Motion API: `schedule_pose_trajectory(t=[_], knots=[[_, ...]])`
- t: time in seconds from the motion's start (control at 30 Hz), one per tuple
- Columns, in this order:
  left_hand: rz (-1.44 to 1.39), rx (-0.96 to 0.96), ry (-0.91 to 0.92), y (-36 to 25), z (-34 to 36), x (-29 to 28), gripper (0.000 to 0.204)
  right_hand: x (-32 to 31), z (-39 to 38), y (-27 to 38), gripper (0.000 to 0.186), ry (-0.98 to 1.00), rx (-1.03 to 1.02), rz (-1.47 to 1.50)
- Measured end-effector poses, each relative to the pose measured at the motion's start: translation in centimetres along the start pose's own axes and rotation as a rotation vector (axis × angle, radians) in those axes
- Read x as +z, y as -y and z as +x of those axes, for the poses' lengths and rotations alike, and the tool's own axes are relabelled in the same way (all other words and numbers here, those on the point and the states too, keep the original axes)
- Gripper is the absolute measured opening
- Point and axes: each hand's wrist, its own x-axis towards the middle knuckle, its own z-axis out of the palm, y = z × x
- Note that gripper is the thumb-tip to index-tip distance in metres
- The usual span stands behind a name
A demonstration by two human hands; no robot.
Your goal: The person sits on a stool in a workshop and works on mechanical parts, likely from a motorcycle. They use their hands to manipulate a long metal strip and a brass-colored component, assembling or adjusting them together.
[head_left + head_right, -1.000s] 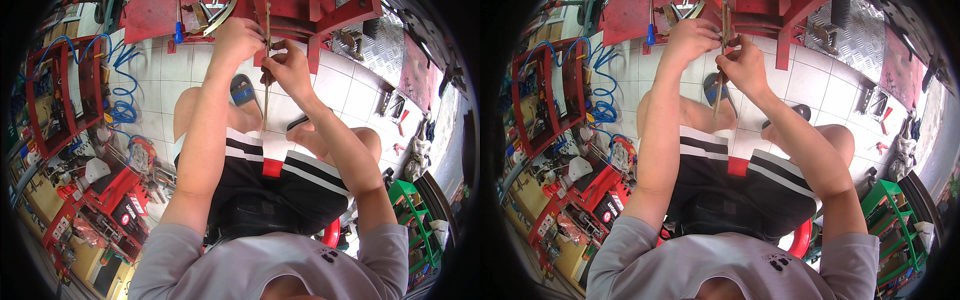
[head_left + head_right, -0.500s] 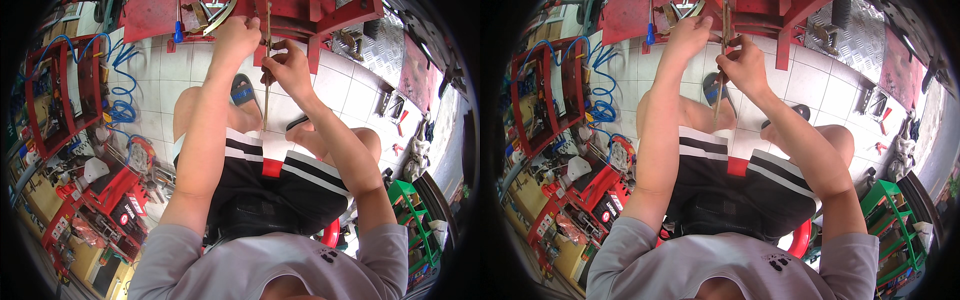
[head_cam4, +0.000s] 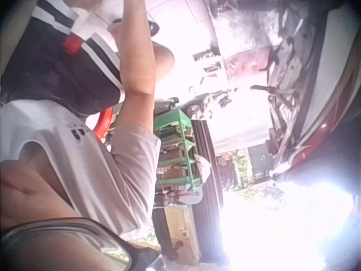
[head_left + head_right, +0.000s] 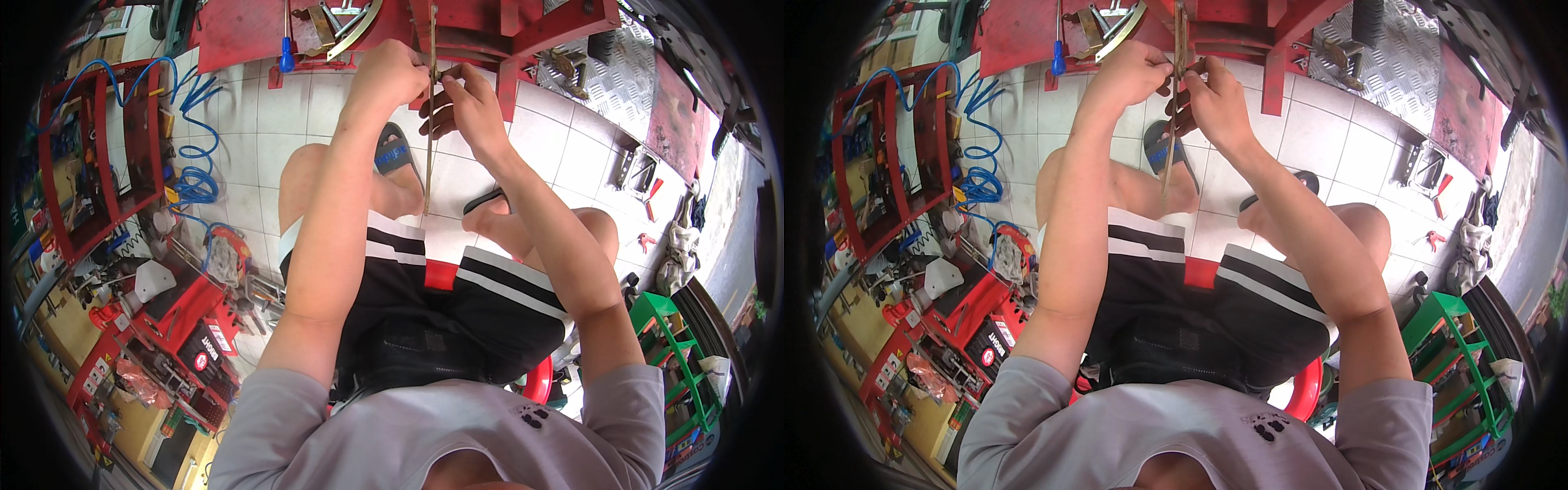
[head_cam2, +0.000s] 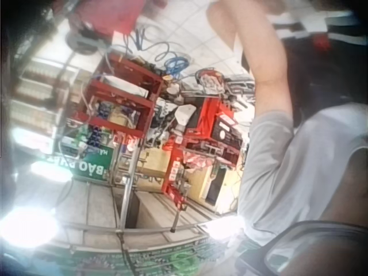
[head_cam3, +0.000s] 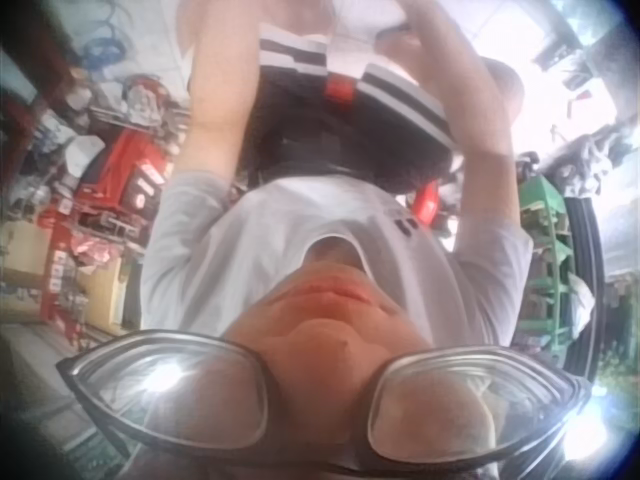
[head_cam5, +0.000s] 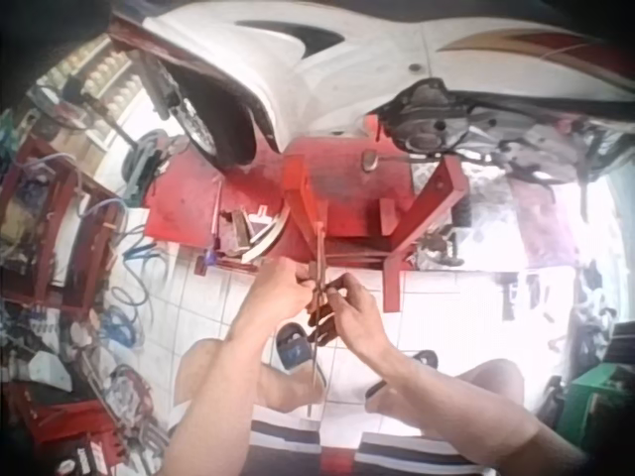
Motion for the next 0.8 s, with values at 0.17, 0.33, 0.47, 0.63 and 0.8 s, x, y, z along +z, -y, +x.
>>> schedule_pose_trajectory(t=[0.17,0.33,0.47,0.63,0.8], knots=[[-0.001,0.018,0.009,-1.3,-1.0,-0.8,0.022,-0.1,0.4,0.3,0.016,-0.002,0.013,-0.106],[-0.048,0.039,0.000,-0.8,-0.9,-0.8,0.019,-0.5,1.0,0.4,0.014,-0.020,-0.151,-0.554],[-0.036,0.102,-0.046,-0.8,-0.8,-0.5,0.019,-1.2,1.9,-1.0,0.015,-0.090,-0.423,-0.745],[-0.078,0.129,-0.116,-0.9,-1.2,-0.5,0.020,-0.9,1.8,-1.0,0.015,-0.120,-0.455,-0.824],[-0.051,0.118,-0.105,-1.0,-1.1,-0.5,0.022,-0.4,1.7,-0.8,0.020,-0.158,-0.455,-0.741]])
